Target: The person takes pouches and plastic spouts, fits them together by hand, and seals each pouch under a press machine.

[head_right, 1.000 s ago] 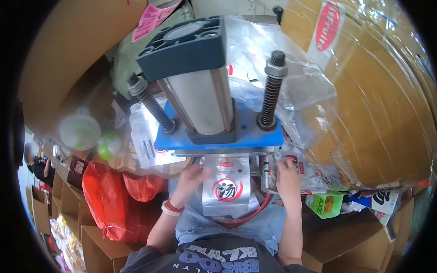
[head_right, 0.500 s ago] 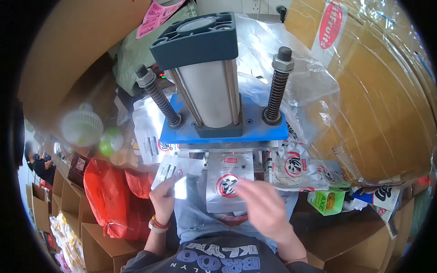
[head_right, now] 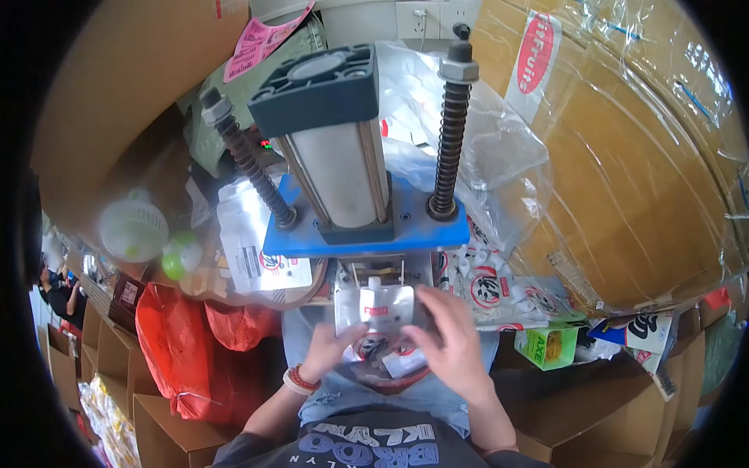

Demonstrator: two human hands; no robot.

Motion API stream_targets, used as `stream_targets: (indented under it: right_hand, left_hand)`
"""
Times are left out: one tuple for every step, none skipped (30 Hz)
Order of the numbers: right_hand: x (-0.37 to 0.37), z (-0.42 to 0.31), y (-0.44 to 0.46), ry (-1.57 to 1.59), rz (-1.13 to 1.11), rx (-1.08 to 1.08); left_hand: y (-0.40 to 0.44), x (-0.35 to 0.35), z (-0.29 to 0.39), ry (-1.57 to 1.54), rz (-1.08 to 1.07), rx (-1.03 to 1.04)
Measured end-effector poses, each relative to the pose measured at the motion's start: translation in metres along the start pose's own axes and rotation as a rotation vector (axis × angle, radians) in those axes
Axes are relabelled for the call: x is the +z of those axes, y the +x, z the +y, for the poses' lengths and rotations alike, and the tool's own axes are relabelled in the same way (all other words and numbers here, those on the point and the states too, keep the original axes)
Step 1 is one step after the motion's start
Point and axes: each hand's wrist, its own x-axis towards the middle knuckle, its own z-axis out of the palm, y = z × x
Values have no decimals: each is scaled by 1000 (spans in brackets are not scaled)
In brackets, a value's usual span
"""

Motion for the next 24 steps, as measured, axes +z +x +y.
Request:
stream_targets:
  right_hand:
    - [-12, 0, -1, -2, 54, 12]
    - [-23, 5, -2, -24, 89, 30]
    - [-32, 9, -1, -49, 124, 49]
    - [-34, 18, 3, -48, 140, 100]
    - [-27, 34, 11, -50, 139, 101]
    - [-16, 55, 20, -284, 166, 84]
    - [-4, 77, 25, -518, 192, 65]
    - [5, 103, 21, -516, 192, 68]
    - [11, 132, 14, -586, 23, 110]
    - [13, 138, 15, -654, -151, 145]
    - [15, 139, 10, -631, -101, 189]
    - [15, 138, 2, -624, -107, 192]
    - [10, 131, 1, -597, -132, 234]
    - [3, 124, 2, -574, -154, 273]
    - [-2, 117, 0, -452, -41, 217]
    - [-5, 118, -3, -451, -42, 217]
    - [-9, 121, -9, -353, 28, 277]
    - [-12, 123, -15, -254, 97, 336]
    - [-12, 127, -21, -92, 145, 378]
    - [-9, 117, -17, -88, 146, 373]
    - [-4, 98, -15, 294, 242, 366]
    - [-2, 75, -18, 675, 333, 361]
    - [-8, 53, -17, 695, 187, 328]
    - [-12, 37, -16, 558, 93, 160]
  left_hand:
    - [8, 2, 2, -102, 17, -7]
    - [15, 1, 7, -103, 12, -12]
    - [24, 0, 13, -220, -35, -75]
    - [32, 0, 19, -337, -80, -135]
    - [40, 2, 23, -385, -67, -189]
    - [44, 3, 26, -432, -52, -243]
    - [50, 0, 14, -490, -77, -312]
    - [51, 1, 8, -489, -77, -314]
    - [51, 3, 3, -496, -70, -315]
    - [52, 4, 2, -508, -59, -312]
    - [52, 0, 4, -504, -74, -357]
    - [49, -9, 4, -501, -68, -364]
    - [50, -24, 7, -248, -66, -268]
    - [53, -38, 8, 3, -65, -168]
    - [54, -55, 8, 270, 173, 41]
    - [52, -74, 5, 535, 410, 247]
    - [49, -92, 0, 1002, 482, 279]
    - [46, -108, -9, 1472, 537, 303]
    - [41, -117, -30, 1306, 385, 116]
    - [29, -121, -36, 1289, 308, 214]
    - [19, -127, -41, 1275, 223, 320]
    - [18, -138, -67, 1100, 306, 493]
    - [5, -132, -51, 992, 338, 353]
    - [-6, -121, -28, 880, 378, 218]
